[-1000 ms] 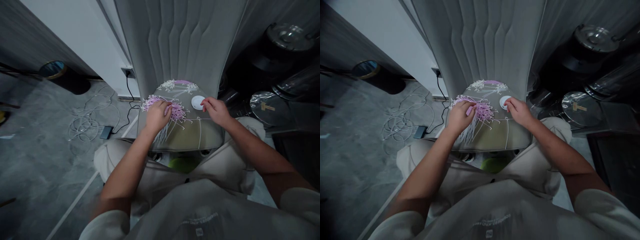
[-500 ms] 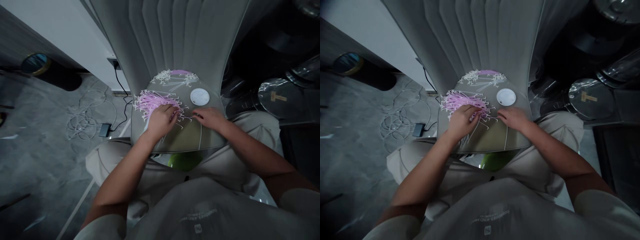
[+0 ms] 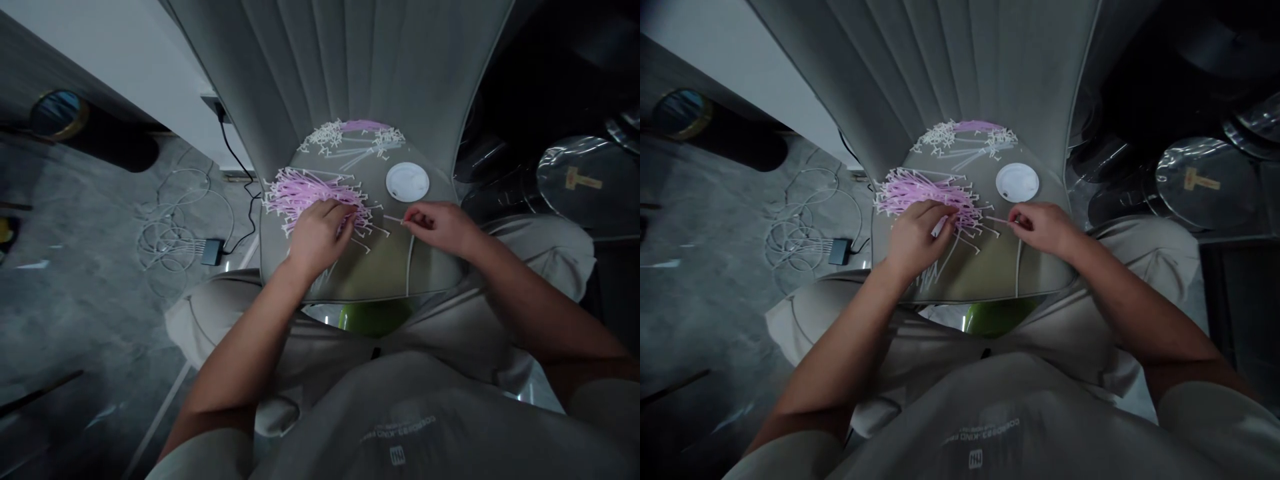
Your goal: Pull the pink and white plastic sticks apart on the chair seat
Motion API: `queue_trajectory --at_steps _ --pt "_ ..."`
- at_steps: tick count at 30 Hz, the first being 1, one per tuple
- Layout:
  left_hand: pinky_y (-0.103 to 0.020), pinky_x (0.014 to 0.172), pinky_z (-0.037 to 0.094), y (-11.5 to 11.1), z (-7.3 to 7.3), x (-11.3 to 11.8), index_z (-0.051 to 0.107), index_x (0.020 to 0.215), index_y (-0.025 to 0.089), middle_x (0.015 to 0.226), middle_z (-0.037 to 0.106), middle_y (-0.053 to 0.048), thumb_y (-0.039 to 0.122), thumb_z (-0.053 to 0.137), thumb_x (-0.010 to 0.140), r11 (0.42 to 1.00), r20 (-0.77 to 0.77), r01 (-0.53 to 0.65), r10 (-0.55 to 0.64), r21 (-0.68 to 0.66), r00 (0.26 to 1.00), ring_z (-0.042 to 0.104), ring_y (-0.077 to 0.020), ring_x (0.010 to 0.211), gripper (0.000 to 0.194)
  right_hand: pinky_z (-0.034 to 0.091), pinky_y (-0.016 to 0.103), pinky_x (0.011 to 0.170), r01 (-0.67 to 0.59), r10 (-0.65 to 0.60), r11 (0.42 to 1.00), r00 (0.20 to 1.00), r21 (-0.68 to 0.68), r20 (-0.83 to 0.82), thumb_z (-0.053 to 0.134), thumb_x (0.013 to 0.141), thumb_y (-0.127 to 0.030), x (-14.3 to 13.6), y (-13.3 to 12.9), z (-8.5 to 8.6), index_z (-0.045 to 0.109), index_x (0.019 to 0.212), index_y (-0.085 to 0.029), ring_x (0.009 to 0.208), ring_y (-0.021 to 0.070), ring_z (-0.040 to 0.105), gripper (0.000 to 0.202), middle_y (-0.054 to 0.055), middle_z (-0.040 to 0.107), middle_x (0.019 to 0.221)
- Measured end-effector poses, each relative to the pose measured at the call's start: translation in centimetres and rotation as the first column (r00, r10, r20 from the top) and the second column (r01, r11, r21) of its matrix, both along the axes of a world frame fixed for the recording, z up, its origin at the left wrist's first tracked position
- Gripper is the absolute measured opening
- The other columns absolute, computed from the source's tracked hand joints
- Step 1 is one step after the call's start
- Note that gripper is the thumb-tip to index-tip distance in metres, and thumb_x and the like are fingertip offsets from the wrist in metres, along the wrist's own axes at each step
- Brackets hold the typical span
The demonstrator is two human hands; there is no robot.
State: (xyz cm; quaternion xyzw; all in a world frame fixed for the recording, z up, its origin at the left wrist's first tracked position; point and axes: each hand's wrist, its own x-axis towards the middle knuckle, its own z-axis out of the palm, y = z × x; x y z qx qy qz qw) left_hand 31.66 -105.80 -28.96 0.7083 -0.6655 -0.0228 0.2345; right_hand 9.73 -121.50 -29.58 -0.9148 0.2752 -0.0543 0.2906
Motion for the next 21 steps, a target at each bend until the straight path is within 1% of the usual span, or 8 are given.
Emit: queue_trajectory --at_steps 3,6,8,10,12,15,18,21 --pt "-0.035 0.082 0.047 0.0 -1.0 -0.7 0.069 0.108 0.015 0.1 0.07 -0.009 0.03 0.044 0.098 0.998 0.024 0.05 -0.051 0.042 0.998 0.062 -0.0228 0.092 0.031 0.034 0.024 0.054 0.054 -0.064 0.995 0.99 0.089 0.122 0.063 0.081 -0.03 -1.1 -0.1 0.6 0.067 0.085 -0.018 0.054 0.0099 0.046 0.013 -0.002 0.057 0.063" --pt "-0.036 0.083 0.047 0.2 -1.8 -2.1 0.069 0.11 0.016 0.104 0.07 -0.01 0.028 0.045 0.097 0.993 0.036 0.097 -0.1 0.07 0.994 0.062 -0.0232 0.094 0.03 0.036 0.023 0.053 0.103 -0.146 0.976 0.964 0.194 0.22 0.064 0.08 -0.03 -2.0 0.2 0.6 0.067 0.085 -0.018 0.056 0.0097 0.047 0.014 -0.002 0.059 0.067" --pt "-0.036 0.082 0.047 0.2 -2.1 -3.3 0.069 0.112 0.016 0.105 0.07 -0.01 0.028 0.045 0.097 0.99 0.047 0.117 -0.121 0.082 0.992 0.062 -0.023 0.094 0.03 0.038 0.023 0.055 0.113 -0.188 0.96 0.938 0.257 0.291 0.065 0.08 -0.029 -2.3 0.4 0.6 0.067 0.085 -0.018 0.058 0.0097 0.049 0.013 -0.001 0.06 0.069" --pt "-0.036 0.082 0.047 -0.2 -2.2 -4.6 0.068 0.113 0.016 0.105 0.069 -0.01 0.029 0.046 0.097 0.99 0.077 0.102 -0.11 0.098 0.991 0.061 -0.0234 0.094 0.031 0.038 0.022 0.056 0.099 -0.21 0.947 0.912 0.307 0.353 0.065 0.08 -0.028 -2.2 0.7 0.5 0.066 0.085 -0.017 0.06 0.0096 0.05 0.012 -0.001 0.06 0.07" --pt "-0.037 0.084 0.047 -1.2 -2.3 -5.9 0.067 0.116 0.016 0.108 0.068 -0.011 0.028 0.046 0.096 0.991 0.114 0.075 -0.088 0.111 0.99 0.061 -0.0243 0.096 0.032 0.037 0.022 0.055 0.057 -0.203 0.936 0.892 0.347 0.403 0.064 0.08 -0.027 -1.9 0.8 0.5 0.065 0.084 -0.017 0.059 0.0091 0.049 0.01 -0.002 0.059 0.069" --pt "-0.038 0.087 0.047 -3.6 -2.6 -7.4 0.067 0.116 0.014 0.109 0.067 -0.014 0.027 0.047 0.095 0.987 0.142 0.058 -0.08 0.151 0.987 0.061 -0.0254 0.099 0.032 0.037 0.023 0.054 -0.018 -0.175 0.923 0.87 0.384 0.462 0.063 0.08 -0.026 -1.4 0.9 0.6 0.063 0.083 -0.017 0.058 0.0088 0.049 0.01 -0.002 0.06 0.07" --pt "-0.038 0.087 0.047 -5.9 -3.1 -8.2 0.069 0.11 0.012 0.105 0.068 -0.016 0.029 0.045 0.096 0.973 0.154 -0.008 -0.029 0.231 0.988 0.062 -0.0259 0.099 0.033 0.038 0.023 0.056 -0.051 -0.165 0.918 0.853 0.393 0.496 0.063 0.08 -0.025 -1.0 0.8 0.4 0.063 0.083 -0.017 0.06 0.0095 0.05 0.009 -0.001 0.061 0.073" --pt "-0.037 0.085 0.047 -7.3 -3.7 -8.5 0.07 0.107 0.011 0.105 0.069 -0.017 0.03 0.044 0.095 0.956 0.172 -0.036 -0.015 0.29 0.985 0.064 -0.0263 0.098 0.034 0.04 0.024 0.059 -0.085 -0.16 0.909 0.833 0.409 0.53 0.061 0.08 -0.025 -1.1 0.4 0.1 0.062 0.082 -0.016 0.064 0.0104 0.052 0.008 -0.001 0.062 0.073"
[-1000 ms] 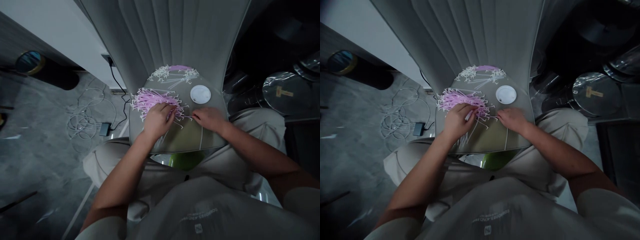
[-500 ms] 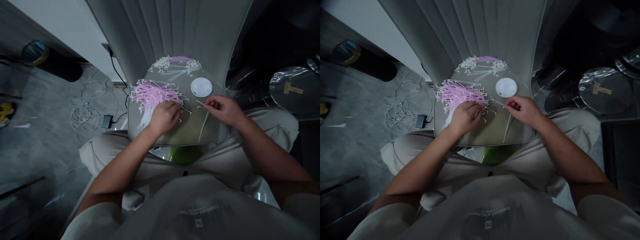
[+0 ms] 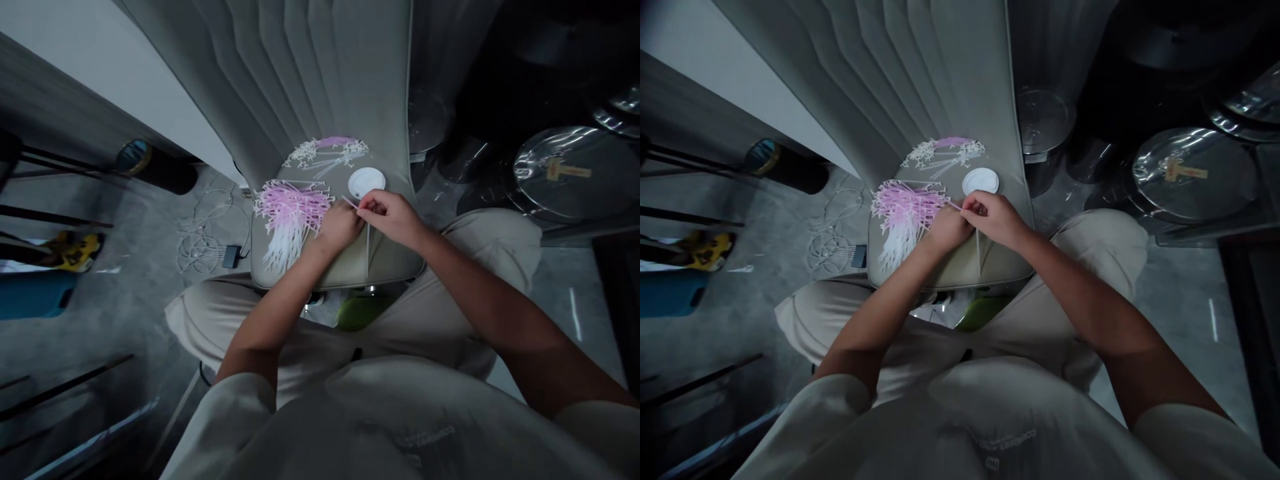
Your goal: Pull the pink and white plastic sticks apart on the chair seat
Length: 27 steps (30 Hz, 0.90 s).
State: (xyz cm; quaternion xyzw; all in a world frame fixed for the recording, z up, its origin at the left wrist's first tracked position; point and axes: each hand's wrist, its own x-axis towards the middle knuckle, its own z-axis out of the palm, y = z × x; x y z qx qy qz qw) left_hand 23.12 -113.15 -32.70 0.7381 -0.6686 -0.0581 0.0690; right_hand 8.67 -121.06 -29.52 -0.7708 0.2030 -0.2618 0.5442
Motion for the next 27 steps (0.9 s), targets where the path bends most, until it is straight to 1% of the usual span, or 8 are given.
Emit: queue_trajectory --at_steps 5,9,11,13,16,19,23,27 --pt "-0.037 0.082 0.048 -0.8 -0.2 -0.5 0.071 0.103 0.01 0.102 0.07 -0.019 0.029 0.043 0.095 1.0 0.0 0.01 -0.01 0.017 1.0 0.066 -0.0272 0.096 0.034 0.039 0.024 0.06 0.005 -0.005 1.0 1.0 -0.006 0.006 0.061 0.08 -0.024 -0.5 -0.5 -0.4 0.062 0.081 -0.017 0.061 0.01 0.05 0.008 -0.002 0.061 0.07" --pt "-0.034 0.08 0.048 -0.3 0.8 -0.3 0.07 0.102 0.011 0.098 0.071 -0.016 0.026 0.048 0.091 1.0 -0.025 0.009 -0.009 0.006 1.0 0.067 -0.0247 0.091 0.029 0.039 0.024 0.061 0.029 -0.029 0.999 0.999 -0.014 -0.019 0.06 0.08 -0.024 -0.6 -0.5 -0.4 0.062 0.081 -0.017 0.061 0.0102 0.049 0.008 -0.001 0.062 0.072" --pt "-0.031 0.079 0.048 0.6 1.8 0.3 0.07 0.098 0.012 0.093 0.072 -0.013 0.025 0.052 0.089 0.999 -0.087 -0.03 0.027 -0.037 0.996 0.066 -0.0217 0.087 0.024 0.038 0.024 0.061 0.03 -0.032 0.999 0.999 -0.044 -0.034 0.06 0.08 -0.023 -0.6 -0.4 -0.5 0.062 0.081 -0.017 0.062 0.0103 0.048 0.007 -0.001 0.061 0.071" --pt "-0.028 0.076 0.048 2.0 2.7 1.3 0.071 0.092 0.014 0.087 0.072 -0.008 0.023 0.057 0.084 0.985 -0.258 -0.133 0.101 -0.11 0.961 0.065 -0.0179 0.081 0.018 0.037 0.024 0.061 0.028 -0.033 0.993 0.999 -0.112 -0.042 0.06 0.08 -0.021 -0.4 -0.2 -0.7 0.062 0.081 -0.017 0.063 0.0105 0.047 0.004 -0.001 0.059 0.073" --pt "-0.025 0.069 0.048 4.4 3.4 2.8 0.073 0.09 0.016 0.081 0.071 -0.003 0.028 0.065 0.079 0.935 -0.567 -0.327 0.198 -0.135 0.8 0.062 -0.0133 0.071 0.018 0.037 0.025 0.064 0.03 -0.039 0.975 0.999 -0.219 -0.037 0.061 0.079 -0.017 0.1 0.2 -1.1 0.062 0.079 -0.017 0.066 0.0108 0.047 0.001 0.001 0.058 0.08" --pt "-0.023 0.065 0.048 6.2 3.1 4.0 0.074 0.092 0.017 0.078 0.071 -0.002 0.037 0.073 0.076 0.873 -0.804 -0.484 0.241 -0.065 0.543 0.061 -0.0112 0.068 0.027 0.036 0.025 0.064 0.013 -0.03 0.963 0.998 -0.271 -0.06 0.061 0.079 -0.016 0.8 0.6 -1.7 0.062 0.078 -0.016 0.066 0.0104 0.046 0.001 0.001 0.058 0.083" --pt "-0.022 0.066 0.05 7.3 2.4 4.7 0.076 0.097 0.02 0.085 0.073 -0.001 0.039 0.078 0.072 0.815 -0.94 -0.58 0.198 0.0 0.278 0.062 -0.0096 0.069 0.032 0.034 0.025 0.06 -0.025 -0.018 0.972 0.984 -0.235 -0.178 0.063 0.081 -0.02 1.6 1.5 -2.1 0.063 0.081 -0.016 0.057 0.0083 0.042 0.004 -0.002 0.058 0.073" --pt "-0.02 0.063 0.05 7.7 2.5 5.3 0.077 0.095 0.022 0.085 0.074 -0.001 0.037 0.081 0.069 0.813 -0.985 -0.571 0.169 0.114 0.044 0.062 -0.0081 0.067 0.03 0.033 0.025 0.055 -0.061 0.005 0.983 0.951 -0.171 -0.308 0.061 0.083 -0.022 2.3 2.3 -2.0 0.064 0.086 -0.016 0.052 0.0071 0.041 0.007 -0.003 0.06 0.071"
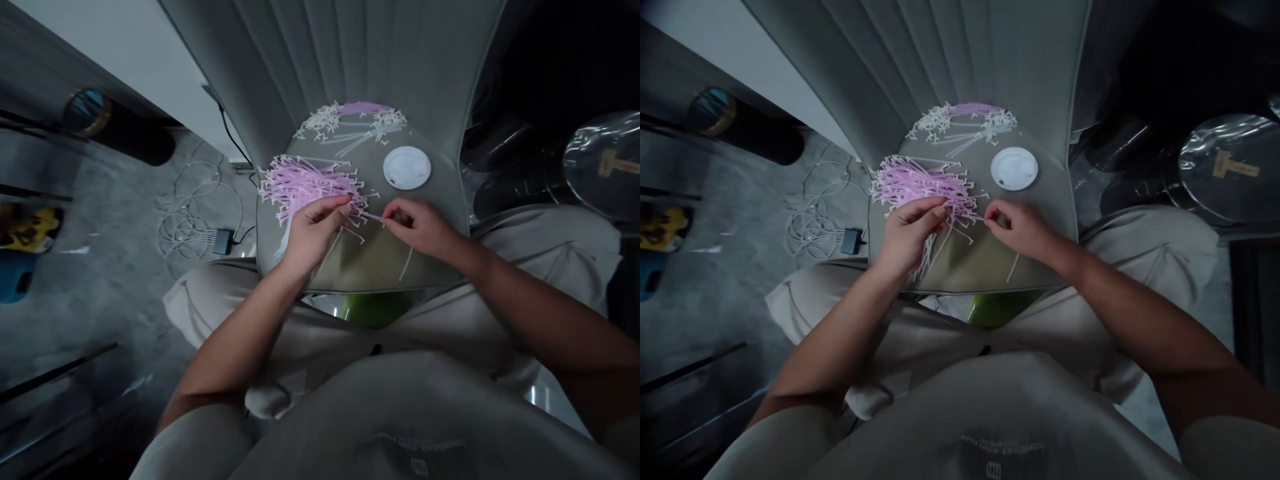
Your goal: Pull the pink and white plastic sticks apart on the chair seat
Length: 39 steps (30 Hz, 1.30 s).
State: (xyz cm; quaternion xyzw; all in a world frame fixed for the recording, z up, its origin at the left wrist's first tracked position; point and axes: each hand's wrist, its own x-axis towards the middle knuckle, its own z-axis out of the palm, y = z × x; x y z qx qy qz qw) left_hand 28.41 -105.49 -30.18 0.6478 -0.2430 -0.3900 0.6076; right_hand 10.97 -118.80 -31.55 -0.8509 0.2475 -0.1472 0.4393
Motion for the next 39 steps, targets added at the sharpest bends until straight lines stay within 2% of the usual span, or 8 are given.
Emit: queue_trajectory --at_steps 4,7,12,18,23,28,35,39 --pt "-0.022 0.063 0.052 0.4 0.3 0.4 0.077 0.096 0.022 0.089 0.075 -0.003 0.035 0.082 0.068 1.0 -0.136 -0.01 0.013 0.026 0.991 0.063 -0.0089 0.067 0.031 0.035 0.025 0.056 -0.022 0.024 0.999 0.999 0.036 -0.039 0.059 0.086 -0.025 0.7 0.0 0.1 0.068 0.097 -0.019 0.055 0.0087 0.045 0.015 -0.001 0.064 0.076" --pt "-0.026 0.07 0.056 0.8 0.5 0.4 0.077 0.096 0.022 0.093 0.075 -0.002 0.036 0.081 0.071 0.999 -0.105 -0.009 0.013 0.039 0.994 0.065 -0.0112 0.072 0.029 0.038 0.026 0.059 -0.041 0.043 0.999 0.998 0.034 -0.051 0.058 0.09 -0.029 1.3 -0.1 0.2 0.07 0.1 -0.019 0.061 0.0109 0.05 0.019 0.001 0.065 0.081" --pt "-0.028 0.076 0.057 1.3 0.4 0.2 0.077 0.095 0.023 0.09 0.076 -0.001 0.033 0.08 0.073 0.995 -0.079 -0.011 0.019 0.096 0.997 0.067 -0.0131 0.078 0.024 0.04 0.028 0.063 -0.079 0.078 0.997 0.995 -0.006 -0.058 0.055 0.094 -0.035 2.0 -0.3 0.3 0.07 0.088 -0.018 0.069 0.014 0.055 0.023 0.002 0.062 0.076" --pt "-0.03 0.083 0.056 1.2 -0.2 0.0 0.077 0.096 0.022 0.095 0.076 -0.003 0.033 0.077 0.078 0.989 0.019 0.027 -0.03 0.143 0.999 0.069 -0.0149 0.086 0.021 0.044 0.029 0.069 -0.138 0.134 0.984 0.99 -0.114 -0.043 0.054 0.095 -0.032 1.6 -0.4 -0.3 0.069 0.091 -0.019 0.074 0.0156 0.06 0.02 0.004 0.066 0.079" --pt "-0.028 0.084 0.055 1.0 -0.3 -0.5 0.076 0.096 0.022 0.098 0.075 -0.003 0.03 0.075 0.08 0.991 0.102 0.054 -0.066 0.12 0.993 0.069 -0.0145 0.091 0.018 0.045 0.03 0.071 -0.156 0.151 0.978 0.988 -0.141 -0.044 0.055 0.094 -0.028 1.5 -0.2 -0.6 0.069 0.096 -0.021 0.079 0.017 0.063 0.016 0.005 0.071 0.088" --pt "-0.028 0.087 0.054 1.3 -0.8 -0.8 0.076 0.1 0.024 0.103 0.074 -0.003 0.03 0.072 0.083 0.995 0.195 0.076 -0.087 0.065 0.977 0.068 -0.0142 0.095 0.019 0.045 0.031 0.074 -0.148 0.138 0.975 0.988 -0.165 -0.071 0.054 0.095 -0.032 1.5 0.2 -0.9 0.069 0.102 -0.02 0.082 0.018 0.064 0.021 0.006 0.074 0.096" --pt "-0.03 0.087 0.055 1.5 -0.9 -1.1 0.076 0.101 0.023 0.102 0.075 -0.005 0.034 0.074 0.081 0.995 0.169 0.061 -0.074 0.081 0.983 0.069 -0.0155 0.093 0.023 0.041 0.029 0.064 -0.11 0.091 0.977 0.99 -0.184 -0.109 0.05 0.096 -0.041 1.3 0.4 -1.1 0.07 0.109 -0.022 0.07 0.0158 0.063 0.03 0.005 0.075 0.091" --pt "-0.028 0.087 0.055 1.3 -0.6 -1.2 0.077 0.097 0.023 0.099 0.076 -0.003 0.033 0.075 0.08 0.995 0.12 0.071 -0.079 0.073 0.99 0.069 -0.0148 0.092 0.019 0.041 0.029 0.065 -0.133 0.112 0.97 0.987 -0.202 -0.113 0.047 0.097 -0.04 1.2 0.5 -1.2 0.069 0.11 -0.022 0.072 0.0172 0.064 0.032 0.005 0.075 0.09"
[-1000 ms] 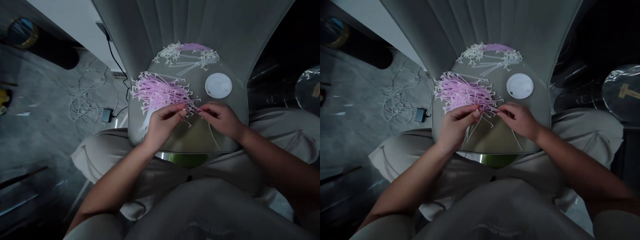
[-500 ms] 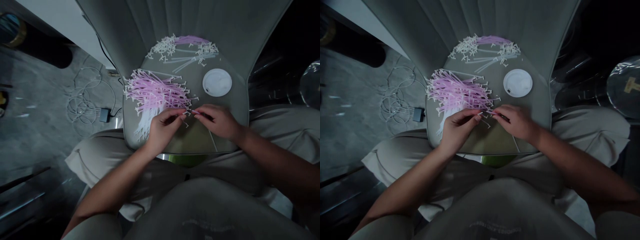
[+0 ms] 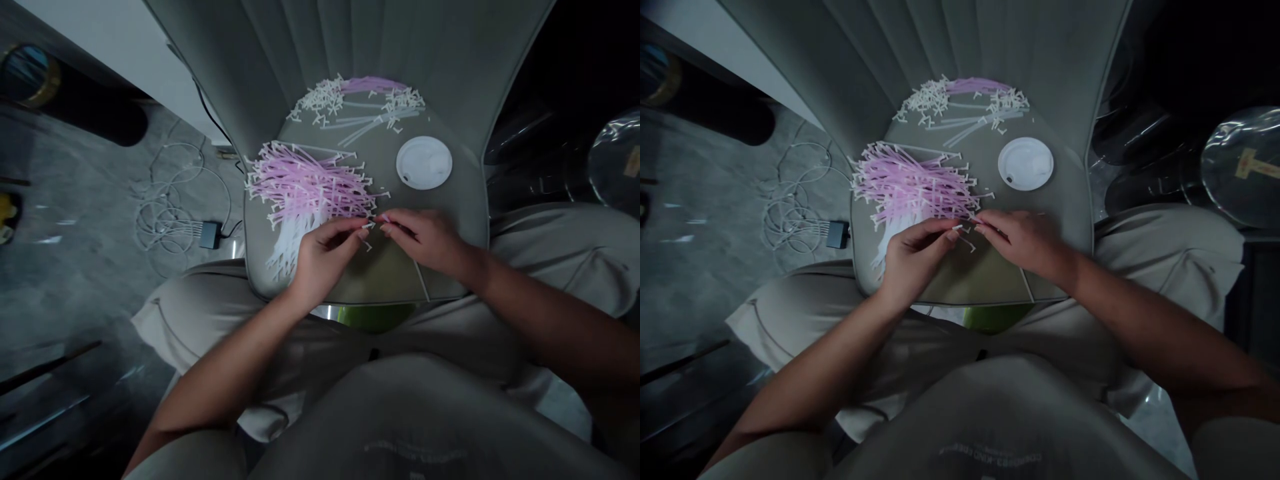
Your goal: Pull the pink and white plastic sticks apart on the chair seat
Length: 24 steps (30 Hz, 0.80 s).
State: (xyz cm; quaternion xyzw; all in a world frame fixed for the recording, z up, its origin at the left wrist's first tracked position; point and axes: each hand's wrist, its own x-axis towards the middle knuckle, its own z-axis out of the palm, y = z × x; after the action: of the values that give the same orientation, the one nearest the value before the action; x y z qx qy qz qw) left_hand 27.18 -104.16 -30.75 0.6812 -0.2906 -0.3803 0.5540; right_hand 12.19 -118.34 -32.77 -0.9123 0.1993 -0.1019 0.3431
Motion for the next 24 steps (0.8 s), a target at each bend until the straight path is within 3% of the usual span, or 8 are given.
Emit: queue_trajectory --at_steps 7,11,17,24 --pt "-0.026 0.076 0.056 -0.1 0.1 -0.1 0.078 0.094 0.023 0.091 0.077 -0.003 0.035 0.077 0.078 0.999 -0.073 -0.019 0.022 0.031 0.997 0.068 -0.0126 0.076 0.02 0.047 0.032 0.084 -0.038 0.037 0.999 0.992 0.003 0.122 0.049 0.096 -0.027 0.2 0.2 -0.1 0.069 0.107 -0.021 0.098 0.0204 0.065 0.024 0.008 0.072 0.106" --pt "-0.027 0.072 0.057 -0.1 0.1 -0.2 0.078 0.096 0.022 0.09 0.077 -0.004 0.038 0.077 0.078 0.999 -0.103 -0.015 0.02 0.048 0.995 0.067 -0.0127 0.072 0.024 0.046 0.03 0.078 -0.03 0.027 0.999 0.995 0.032 0.094 0.046 0.097 -0.027 0.2 0.4 -0.2 0.066 0.116 -0.022 0.087 0.0181 0.066 0.028 0.005 0.074 0.1" --pt "-0.025 0.071 0.056 -0.3 -0.6 -0.3 0.077 0.096 0.021 0.088 0.077 -0.003 0.037 0.075 0.079 0.999 -0.067 -0.012 0.015 0.046 0.998 0.067 -0.0117 0.071 0.024 0.039 0.03 0.065 -0.026 0.026 1.0 0.999 -0.002 0.019 0.042 0.1 -0.038 0.3 0.6 -0.1 0.068 0.095 -0.02 0.07 0.0168 0.061 0.032 0.005 0.072 0.082" --pt "-0.026 0.078 0.056 -0.6 -1.9 -0.3 0.075 0.097 0.02 0.092 0.076 -0.003 0.033 0.072 0.081 0.996 -0.036 -0.006 0.009 0.085 0.999 0.069 -0.0136 0.082 0.02 0.04 0.03 0.068 0.006 -0.005 1.0 1.0 -0.028 0.017 0.042 0.099 -0.034 0.7 0.9 -1.2 0.067 0.109 -0.019 0.077 0.0181 0.066 0.031 0.007 0.076 0.094"
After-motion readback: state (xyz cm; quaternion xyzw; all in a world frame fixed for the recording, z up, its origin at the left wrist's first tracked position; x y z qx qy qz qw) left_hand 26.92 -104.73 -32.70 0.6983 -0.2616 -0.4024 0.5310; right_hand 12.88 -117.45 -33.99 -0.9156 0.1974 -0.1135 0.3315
